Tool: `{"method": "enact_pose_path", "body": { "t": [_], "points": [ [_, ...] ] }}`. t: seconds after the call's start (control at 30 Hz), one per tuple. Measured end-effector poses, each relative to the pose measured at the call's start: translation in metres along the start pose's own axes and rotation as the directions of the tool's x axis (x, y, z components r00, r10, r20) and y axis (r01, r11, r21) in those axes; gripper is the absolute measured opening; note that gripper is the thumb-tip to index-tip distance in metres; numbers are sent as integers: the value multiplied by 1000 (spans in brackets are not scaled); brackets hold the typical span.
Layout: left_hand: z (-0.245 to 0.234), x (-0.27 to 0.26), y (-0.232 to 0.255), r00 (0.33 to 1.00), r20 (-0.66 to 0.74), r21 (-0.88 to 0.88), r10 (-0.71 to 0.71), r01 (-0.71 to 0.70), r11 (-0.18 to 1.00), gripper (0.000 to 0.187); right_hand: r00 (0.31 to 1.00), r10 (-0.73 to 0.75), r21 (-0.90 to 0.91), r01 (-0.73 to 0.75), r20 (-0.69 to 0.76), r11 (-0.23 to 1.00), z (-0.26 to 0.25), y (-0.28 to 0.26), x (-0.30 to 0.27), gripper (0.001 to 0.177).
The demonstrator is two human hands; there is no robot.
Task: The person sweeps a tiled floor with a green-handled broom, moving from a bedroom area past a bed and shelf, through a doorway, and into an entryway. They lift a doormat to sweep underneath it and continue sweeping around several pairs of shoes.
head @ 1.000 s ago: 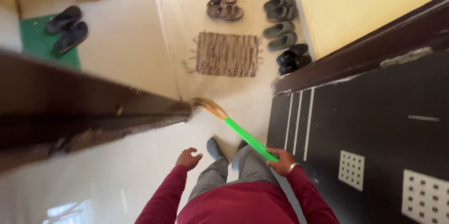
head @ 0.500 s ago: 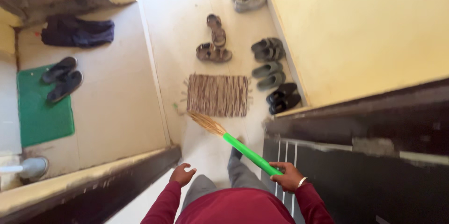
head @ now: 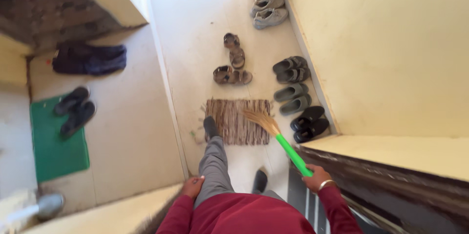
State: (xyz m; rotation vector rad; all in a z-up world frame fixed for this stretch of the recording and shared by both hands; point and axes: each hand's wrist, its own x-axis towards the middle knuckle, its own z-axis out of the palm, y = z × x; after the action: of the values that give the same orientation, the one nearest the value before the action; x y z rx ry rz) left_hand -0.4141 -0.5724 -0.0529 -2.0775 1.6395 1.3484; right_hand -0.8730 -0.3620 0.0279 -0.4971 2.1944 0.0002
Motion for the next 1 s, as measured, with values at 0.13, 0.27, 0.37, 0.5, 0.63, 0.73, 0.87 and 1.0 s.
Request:
{"method": "enact_pose_path", "body": {
  "t": [0.13,0.27,0.37,0.5,0.63,0.73,0.87,1.0],
  "points": [
    [-63,96,35,993,117,-28,2,1,1000,60,983,124,81,-136,134,987,-11,-50,43,71],
    [-155,174,101,997,45,148,66,-72,986,60,943,250,208,-295,218,933,-7,-116,40,65],
    [-215,227,153,980,51,233,193,-200,952,57,927,309,281,-361,212,889,-11,-168,40,64],
    [-263,307,228,971,73,269,229,-240,933,56,890,383,371,-452,246,811,-17,-207,27,65],
    [-272,360,289,939,138,256,315,-341,905,56,845,470,326,-533,255,781,-24,-251,38,66],
    [-272,385,319,914,177,262,365,-402,878,55,842,482,299,-537,242,789,-25,-281,59,65],
    [-300,418,353,920,264,232,289,-352,907,62,830,502,307,-557,244,772,-32,-313,89,56],
    [-344,462,368,887,208,262,413,-457,850,57,818,511,245,-569,263,785,-46,-348,101,47]
  ]
}}
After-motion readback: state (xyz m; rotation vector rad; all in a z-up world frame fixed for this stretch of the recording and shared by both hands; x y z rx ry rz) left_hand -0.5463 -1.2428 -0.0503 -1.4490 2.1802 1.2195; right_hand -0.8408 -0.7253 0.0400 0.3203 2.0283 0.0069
